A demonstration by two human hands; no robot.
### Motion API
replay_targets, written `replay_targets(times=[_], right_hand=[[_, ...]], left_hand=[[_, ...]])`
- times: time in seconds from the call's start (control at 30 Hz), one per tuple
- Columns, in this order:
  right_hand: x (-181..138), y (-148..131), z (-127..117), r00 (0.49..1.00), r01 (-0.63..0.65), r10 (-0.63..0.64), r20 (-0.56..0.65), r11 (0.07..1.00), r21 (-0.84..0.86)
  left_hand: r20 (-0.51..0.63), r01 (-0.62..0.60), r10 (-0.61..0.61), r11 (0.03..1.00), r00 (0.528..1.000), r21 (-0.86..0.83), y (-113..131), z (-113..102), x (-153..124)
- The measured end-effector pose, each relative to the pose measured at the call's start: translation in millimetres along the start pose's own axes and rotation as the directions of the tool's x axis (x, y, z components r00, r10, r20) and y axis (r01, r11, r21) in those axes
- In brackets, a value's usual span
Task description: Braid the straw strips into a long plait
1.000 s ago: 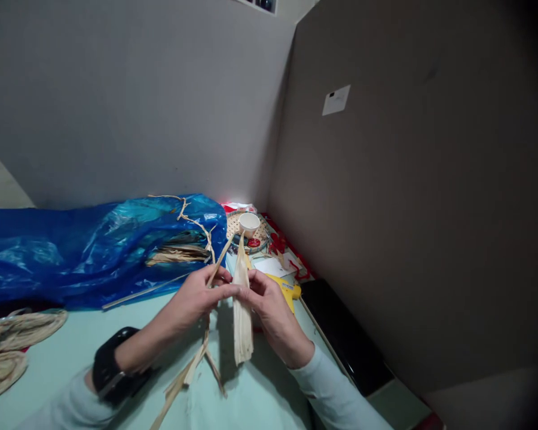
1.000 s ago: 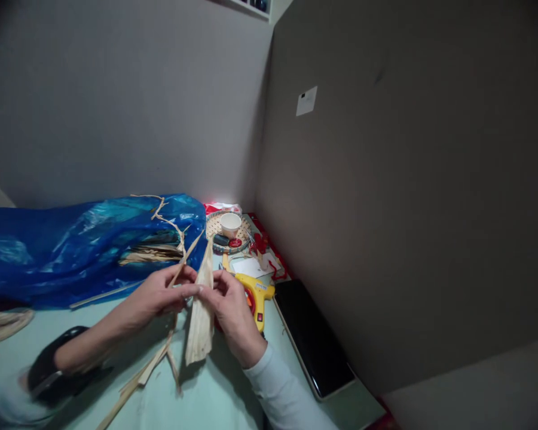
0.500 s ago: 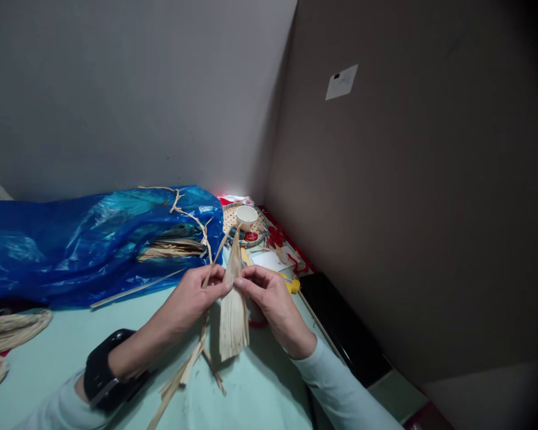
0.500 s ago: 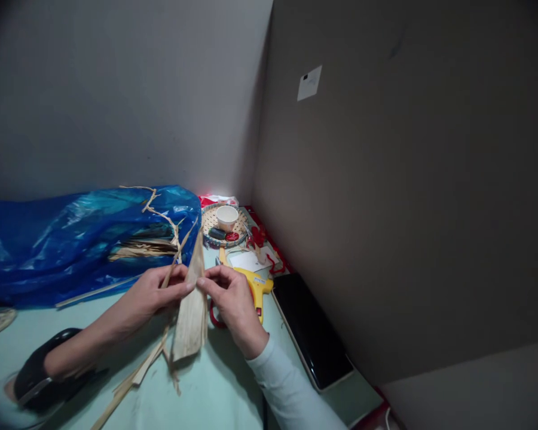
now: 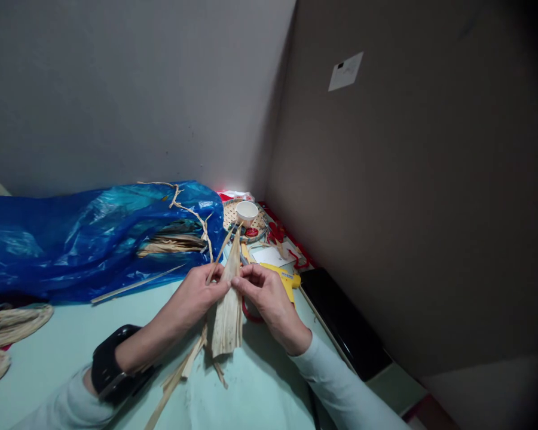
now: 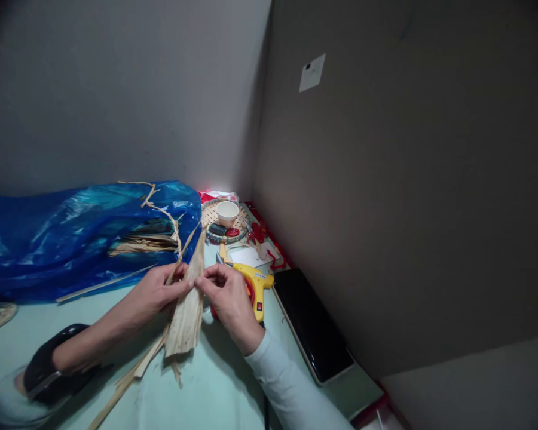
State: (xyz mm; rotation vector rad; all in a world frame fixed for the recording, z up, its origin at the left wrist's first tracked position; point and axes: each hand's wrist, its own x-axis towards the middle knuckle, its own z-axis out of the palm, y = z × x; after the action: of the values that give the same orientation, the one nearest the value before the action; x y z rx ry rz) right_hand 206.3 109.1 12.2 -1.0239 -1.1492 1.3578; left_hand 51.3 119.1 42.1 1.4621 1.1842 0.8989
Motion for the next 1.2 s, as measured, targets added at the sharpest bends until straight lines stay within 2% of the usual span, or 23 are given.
replay_targets(times=[0.13,0.23,0.3,0.33,0.37,0.43,0.47,0.53,0.6,0.7,0.8,0.93,1.1,1.2], right_hand=[[-8,-9,5,0.997,-0.018,0.013,0.08,0.998,0.063],[-20,-31,-1,0.976,-0.039,-0.011,0.217,0.974,0.225],[-29,-51,-16,0.947,-0.032,-0.108,0.303,0.906,0.423],[-33,-62,-27,0.928,0.014,-0.207,0.311,0.851,0.526],[-37,-72,-38,0.917,0.083,-0.308,0.253,0.768,0.635],[-40,-88,-59,0.901,0.22,-0.425,0.086,0.618,0.755],[-40,-93,-66,0.9,0.28,-0.436,0.013,0.6,0.749],[-35,-94,-71,0.935,0.294,-0.353,-0.032,0.719,0.63],[-26,-85,-62,0.98,0.167,-0.196,0.028,0.892,0.421],[-14,-60,-36,0.994,0.04,-0.062,0.091,0.973,0.229],[-8,-38,-15,0.994,0.041,-0.049,0.101,0.996,0.085],[-10,-29,-6,0.979,0.075,-0.065,0.192,0.996,-0.045],[-12,-33,-10,0.979,0.059,-0.047,0.197,0.997,-0.054],[-9,-38,-21,0.991,0.05,-0.043,0.124,0.998,-0.047]], left_hand=[[-0.042,0.012,-0.015,0.998,0.999,-0.07,-4,2,-1],[-0.067,0.071,-0.08,0.989,0.995,-0.13,-7,1,2],[-0.062,0.114,-0.126,0.978,0.99,-0.175,-8,-1,4],[-0.058,0.128,-0.142,0.972,0.988,-0.199,-9,-2,6],[-0.055,0.137,-0.153,0.965,0.987,-0.223,-10,-3,7],[-0.039,0.148,-0.163,0.954,0.986,-0.261,-13,-5,9],[-0.024,0.153,-0.166,0.949,0.986,-0.276,-14,-5,10],[0.024,0.166,-0.167,0.939,0.986,-0.3,-15,-6,9],[0.091,0.184,-0.163,0.928,0.982,-0.322,-13,-4,6],[0.201,0.216,-0.153,0.914,0.968,-0.344,-8,2,0],[0.283,0.236,-0.137,0.906,0.949,-0.352,-1,11,-7],[0.353,0.262,-0.132,0.9,0.926,-0.349,1,21,-14],[0.364,0.287,-0.152,0.891,0.919,-0.352,-1,27,-22],[0.38,0.295,-0.152,0.888,0.913,-0.353,1,29,-24]])
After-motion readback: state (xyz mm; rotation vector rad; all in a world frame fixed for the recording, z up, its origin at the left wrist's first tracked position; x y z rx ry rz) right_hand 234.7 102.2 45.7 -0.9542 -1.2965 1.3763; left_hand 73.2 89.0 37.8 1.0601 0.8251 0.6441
